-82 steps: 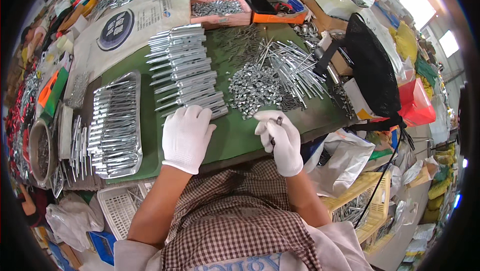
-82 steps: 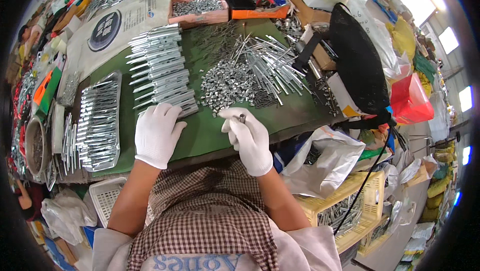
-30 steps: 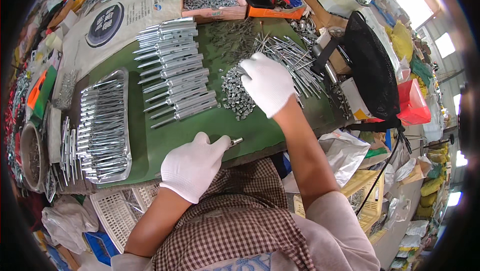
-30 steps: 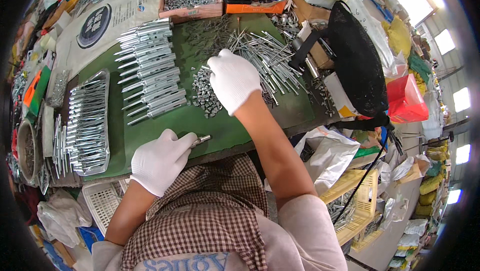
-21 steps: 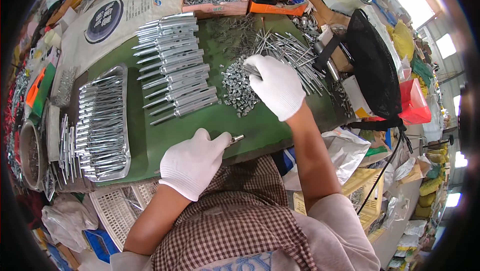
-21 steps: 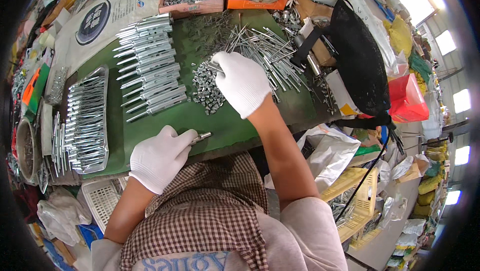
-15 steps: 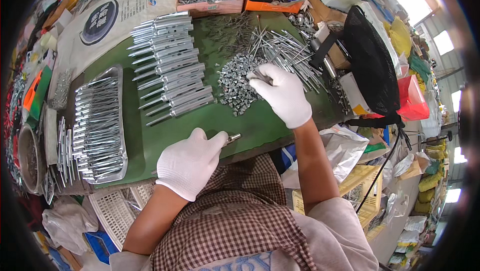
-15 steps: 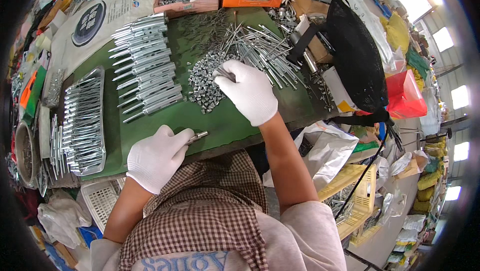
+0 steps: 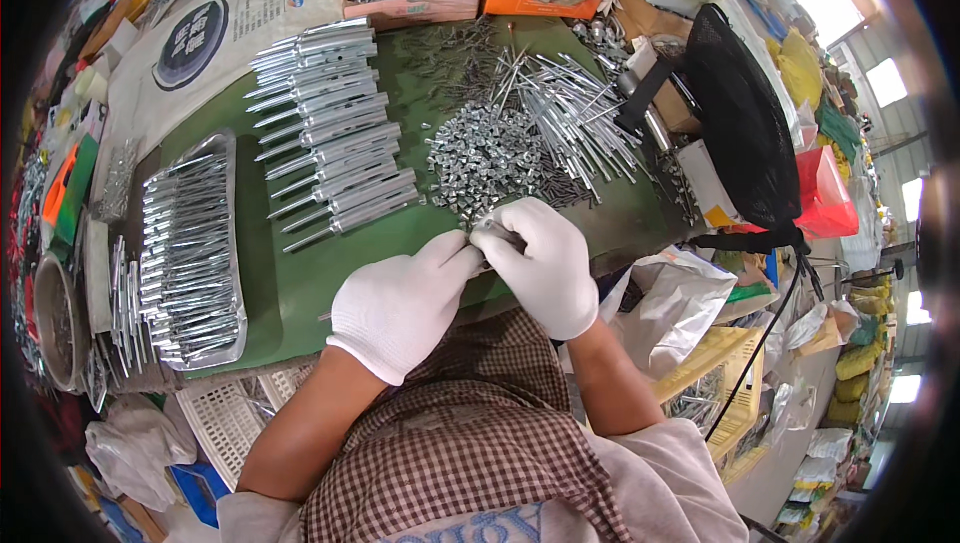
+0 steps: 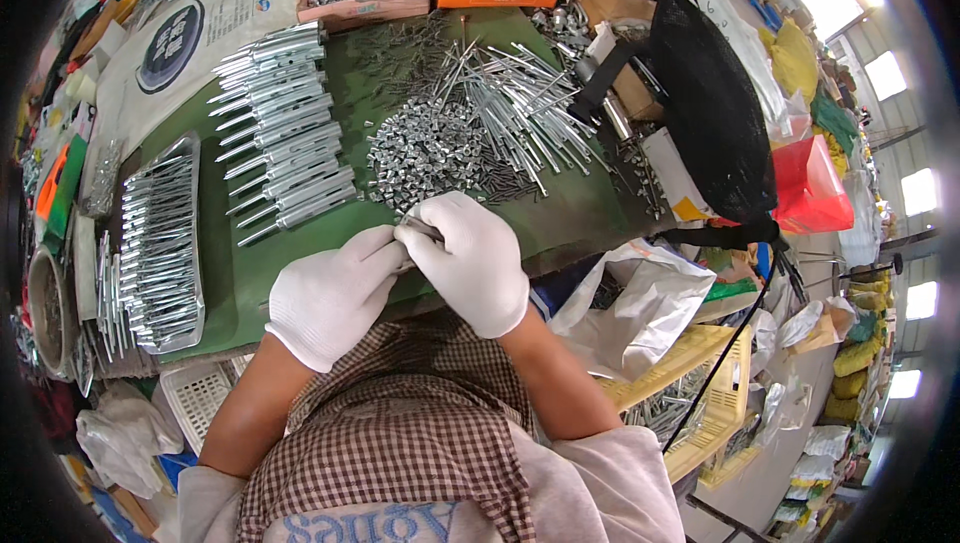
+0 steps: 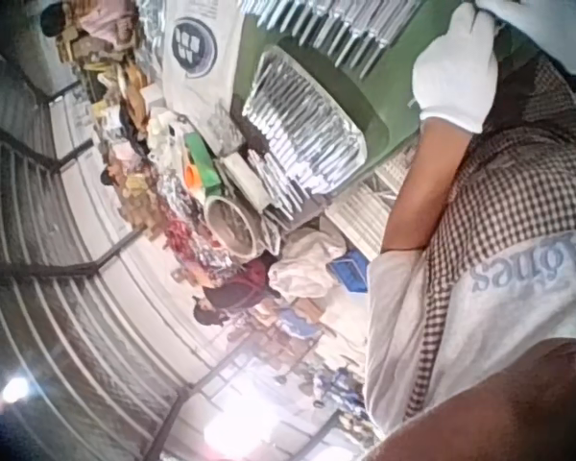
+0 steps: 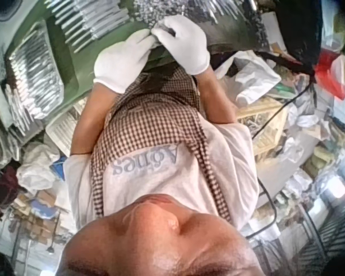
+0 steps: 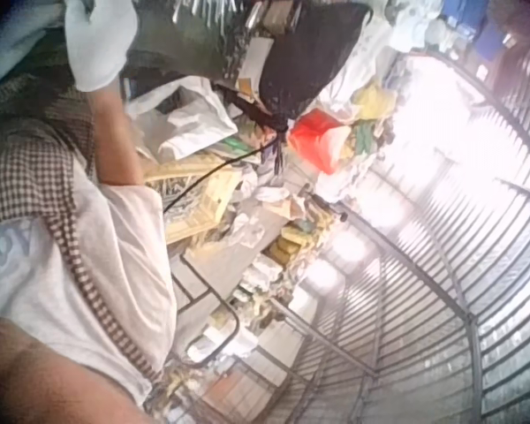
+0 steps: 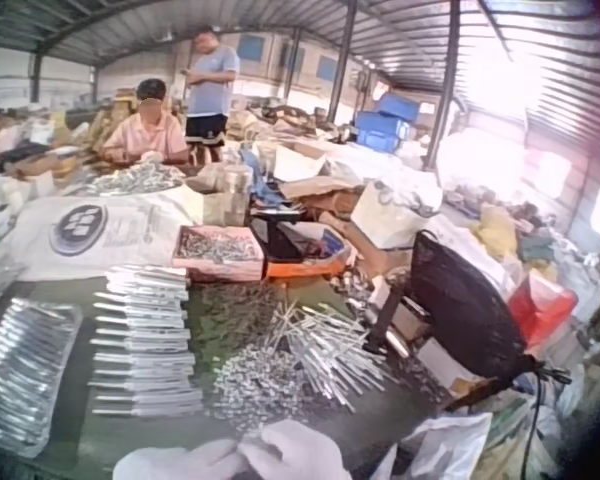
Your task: The person puts on a pair of white gloves by hand and assembles metal components by inserting small pins and fasteners into metal rods.
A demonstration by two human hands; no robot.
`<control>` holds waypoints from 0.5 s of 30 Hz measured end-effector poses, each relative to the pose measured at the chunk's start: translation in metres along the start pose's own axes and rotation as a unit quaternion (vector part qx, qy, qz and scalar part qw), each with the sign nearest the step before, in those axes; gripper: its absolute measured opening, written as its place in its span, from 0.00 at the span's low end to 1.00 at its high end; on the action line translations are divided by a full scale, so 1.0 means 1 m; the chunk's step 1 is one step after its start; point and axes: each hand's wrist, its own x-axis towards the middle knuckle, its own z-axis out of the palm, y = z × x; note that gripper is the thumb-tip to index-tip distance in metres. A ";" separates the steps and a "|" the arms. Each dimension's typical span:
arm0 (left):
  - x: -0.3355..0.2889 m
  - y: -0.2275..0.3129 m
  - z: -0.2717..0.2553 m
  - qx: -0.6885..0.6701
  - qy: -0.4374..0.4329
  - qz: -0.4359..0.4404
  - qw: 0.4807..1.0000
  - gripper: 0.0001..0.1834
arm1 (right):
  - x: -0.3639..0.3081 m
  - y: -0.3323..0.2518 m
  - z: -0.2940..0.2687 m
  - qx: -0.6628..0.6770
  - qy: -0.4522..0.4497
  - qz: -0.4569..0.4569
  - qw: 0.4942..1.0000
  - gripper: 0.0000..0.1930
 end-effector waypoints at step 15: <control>0.013 0.003 0.007 0.049 -0.024 -0.058 0.997 0.08 | -0.018 0.016 -0.011 -0.208 0.009 -0.106 0.972 0.10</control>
